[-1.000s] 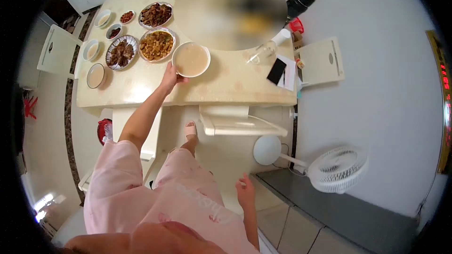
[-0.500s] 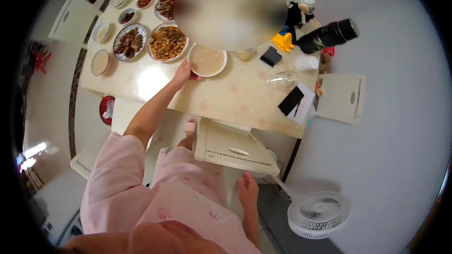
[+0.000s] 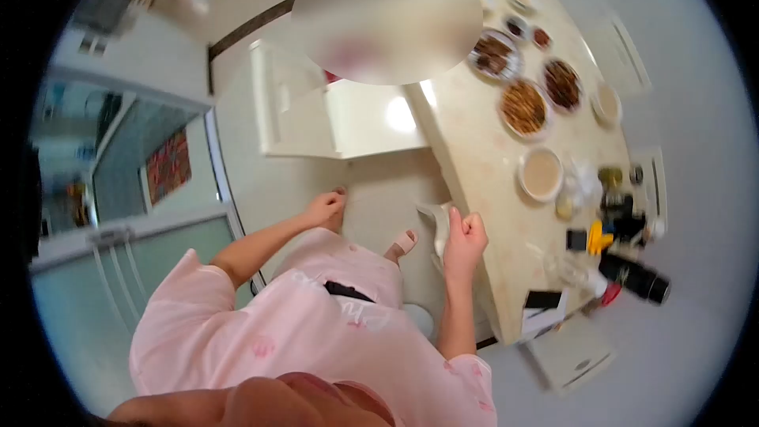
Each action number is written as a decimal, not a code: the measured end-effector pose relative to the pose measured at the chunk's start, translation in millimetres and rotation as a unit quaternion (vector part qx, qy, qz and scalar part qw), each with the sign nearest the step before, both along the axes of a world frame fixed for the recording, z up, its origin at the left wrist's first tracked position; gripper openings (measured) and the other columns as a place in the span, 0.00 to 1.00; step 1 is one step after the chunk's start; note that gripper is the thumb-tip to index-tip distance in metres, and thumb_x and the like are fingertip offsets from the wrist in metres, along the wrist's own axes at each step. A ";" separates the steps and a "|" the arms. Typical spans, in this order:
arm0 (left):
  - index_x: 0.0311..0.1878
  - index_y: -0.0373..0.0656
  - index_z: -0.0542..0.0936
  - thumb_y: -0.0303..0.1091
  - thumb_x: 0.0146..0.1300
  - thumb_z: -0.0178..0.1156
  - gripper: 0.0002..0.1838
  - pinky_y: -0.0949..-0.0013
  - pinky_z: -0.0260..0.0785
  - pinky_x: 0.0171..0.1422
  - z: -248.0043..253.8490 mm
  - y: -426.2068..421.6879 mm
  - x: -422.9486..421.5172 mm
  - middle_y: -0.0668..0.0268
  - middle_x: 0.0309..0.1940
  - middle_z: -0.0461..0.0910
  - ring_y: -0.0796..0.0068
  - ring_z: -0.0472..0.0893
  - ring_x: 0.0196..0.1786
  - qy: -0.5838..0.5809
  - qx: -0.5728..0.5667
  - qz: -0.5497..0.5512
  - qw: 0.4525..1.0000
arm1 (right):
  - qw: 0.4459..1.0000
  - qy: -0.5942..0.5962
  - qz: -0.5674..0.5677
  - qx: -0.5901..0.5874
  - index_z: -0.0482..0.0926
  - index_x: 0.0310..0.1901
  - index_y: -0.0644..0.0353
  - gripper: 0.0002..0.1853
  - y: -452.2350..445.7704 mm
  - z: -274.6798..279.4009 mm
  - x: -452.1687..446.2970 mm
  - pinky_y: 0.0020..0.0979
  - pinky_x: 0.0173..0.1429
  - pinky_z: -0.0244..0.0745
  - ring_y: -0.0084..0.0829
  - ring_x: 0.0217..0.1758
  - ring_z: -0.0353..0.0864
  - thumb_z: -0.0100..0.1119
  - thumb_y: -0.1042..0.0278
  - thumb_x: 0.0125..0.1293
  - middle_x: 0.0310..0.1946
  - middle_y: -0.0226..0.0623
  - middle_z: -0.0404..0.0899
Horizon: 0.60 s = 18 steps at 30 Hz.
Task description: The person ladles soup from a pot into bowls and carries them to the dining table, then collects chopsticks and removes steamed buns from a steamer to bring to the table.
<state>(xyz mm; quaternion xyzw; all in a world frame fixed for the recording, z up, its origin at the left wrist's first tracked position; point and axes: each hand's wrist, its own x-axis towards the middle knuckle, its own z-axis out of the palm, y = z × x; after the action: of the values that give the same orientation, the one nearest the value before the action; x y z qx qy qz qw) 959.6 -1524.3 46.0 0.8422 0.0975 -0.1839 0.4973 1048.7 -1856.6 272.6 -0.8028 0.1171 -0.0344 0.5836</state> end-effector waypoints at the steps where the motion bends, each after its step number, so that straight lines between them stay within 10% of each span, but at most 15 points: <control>1: 0.37 0.37 0.79 0.36 0.63 0.56 0.11 0.64 0.73 0.33 -20.9 46.6 -40.3 0.57 0.27 0.78 0.71 0.77 0.25 -0.054 0.041 0.021 0.997 | 0.998 -0.022 0.051 0.017 0.53 0.21 0.56 0.25 36.4 5.7 4.1 0.25 0.25 0.47 0.17 0.23 0.48 0.63 0.72 0.65 0.18 0.20 0.50; 5: 0.33 0.35 0.81 0.33 0.64 0.54 0.11 0.67 0.73 0.27 24.5 182.8 -162.1 0.60 0.21 0.78 0.72 0.77 0.21 0.117 0.044 0.256 0.958 | 0.973 0.039 0.218 0.069 0.52 0.20 0.54 0.26 209.7 16.1 6.3 0.24 0.25 0.45 0.15 0.23 0.48 0.63 0.73 0.65 0.18 0.19 0.51; 13: 0.42 0.34 0.80 0.25 0.62 0.53 0.09 0.67 0.74 0.27 39.7 338.3 -337.8 0.59 0.24 0.82 0.73 0.79 0.23 0.063 -0.126 0.639 0.756 | 0.842 0.197 0.456 0.210 0.61 0.21 0.52 0.21 565.3 36.9 -49.3 0.25 0.19 0.43 0.16 0.15 0.49 0.55 0.62 0.72 0.13 0.22 0.53; 18: 0.52 0.36 0.75 0.25 0.60 0.56 0.16 0.61 0.76 0.34 39.3 431.9 -370.3 0.56 0.31 0.83 0.64 0.83 0.29 0.084 -0.043 0.725 0.682 | 0.763 0.200 0.594 0.161 0.74 0.32 0.63 0.17 749.6 32.4 -68.4 0.24 0.17 0.53 0.18 0.14 0.57 0.49 0.59 0.75 0.13 0.24 0.59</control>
<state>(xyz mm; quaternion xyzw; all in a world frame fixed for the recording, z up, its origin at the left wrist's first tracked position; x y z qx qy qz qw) 589.3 -1092.4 85.4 0.4667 0.7110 0.1605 0.5009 980.3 -1107.0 305.0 -0.5950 -0.2650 0.4996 0.5711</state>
